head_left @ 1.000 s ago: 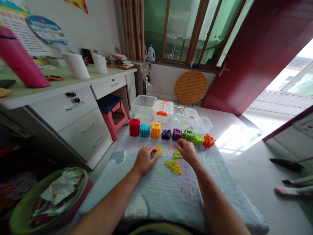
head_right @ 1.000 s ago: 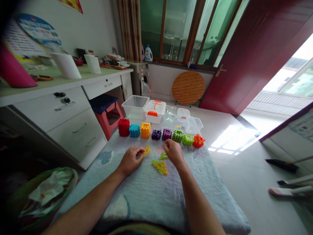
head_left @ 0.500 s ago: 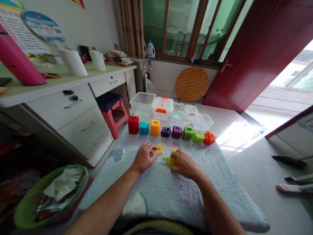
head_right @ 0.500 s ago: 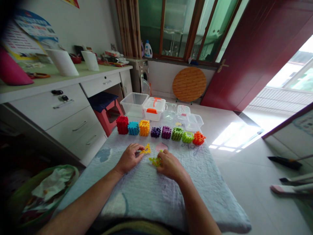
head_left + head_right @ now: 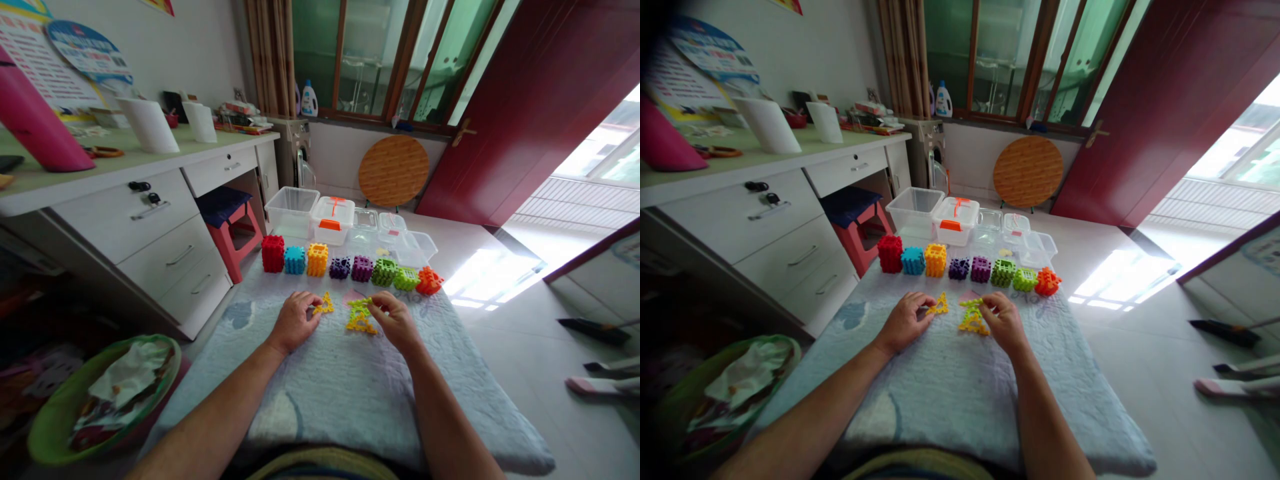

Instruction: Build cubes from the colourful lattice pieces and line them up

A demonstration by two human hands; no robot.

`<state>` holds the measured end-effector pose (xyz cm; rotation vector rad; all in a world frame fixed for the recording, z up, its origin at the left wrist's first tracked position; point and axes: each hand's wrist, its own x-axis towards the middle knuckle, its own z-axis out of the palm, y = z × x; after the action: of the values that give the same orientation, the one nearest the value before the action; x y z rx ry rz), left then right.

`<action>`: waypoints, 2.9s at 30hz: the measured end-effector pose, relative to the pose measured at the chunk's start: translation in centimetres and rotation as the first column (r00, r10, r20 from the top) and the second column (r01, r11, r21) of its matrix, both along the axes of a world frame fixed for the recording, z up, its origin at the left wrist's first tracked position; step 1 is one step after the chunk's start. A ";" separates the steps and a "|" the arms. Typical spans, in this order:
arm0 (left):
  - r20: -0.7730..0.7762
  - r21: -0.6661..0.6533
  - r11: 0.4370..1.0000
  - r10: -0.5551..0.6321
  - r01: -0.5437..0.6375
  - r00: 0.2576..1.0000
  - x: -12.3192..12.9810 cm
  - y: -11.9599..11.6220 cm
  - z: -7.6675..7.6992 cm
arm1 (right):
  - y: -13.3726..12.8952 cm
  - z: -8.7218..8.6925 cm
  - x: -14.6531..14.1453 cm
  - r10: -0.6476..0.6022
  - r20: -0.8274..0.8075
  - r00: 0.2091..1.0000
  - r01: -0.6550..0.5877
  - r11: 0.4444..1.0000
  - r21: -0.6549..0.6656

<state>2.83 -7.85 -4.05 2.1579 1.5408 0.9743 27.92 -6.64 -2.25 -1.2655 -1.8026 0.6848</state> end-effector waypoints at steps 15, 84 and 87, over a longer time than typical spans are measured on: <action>-0.046 0.017 1.000 0.019 -0.019 0.999 -0.1 0.1 -0.3 | -1.9 0.6 -0.2 -0.005 0.467 0.884 -0.052 0.993 0.110; -0.169 -0.118 0.976 -0.202 0.184 0.965 -0.7 -0.3 0.9 | -2.7 0.0 -5.0 0.091 0.551 0.830 -0.180 0.978 0.109; -0.188 -0.114 0.981 -0.179 0.160 0.966 -0.8 -0.4 1.1 | -3.0 0.2 -4.9 0.005 0.561 0.828 -0.104 0.984 0.144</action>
<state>2.03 -8.29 -2.97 2.3288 1.4244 0.6331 23.00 -9.68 -2.02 -1.3946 -2.3215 0.1757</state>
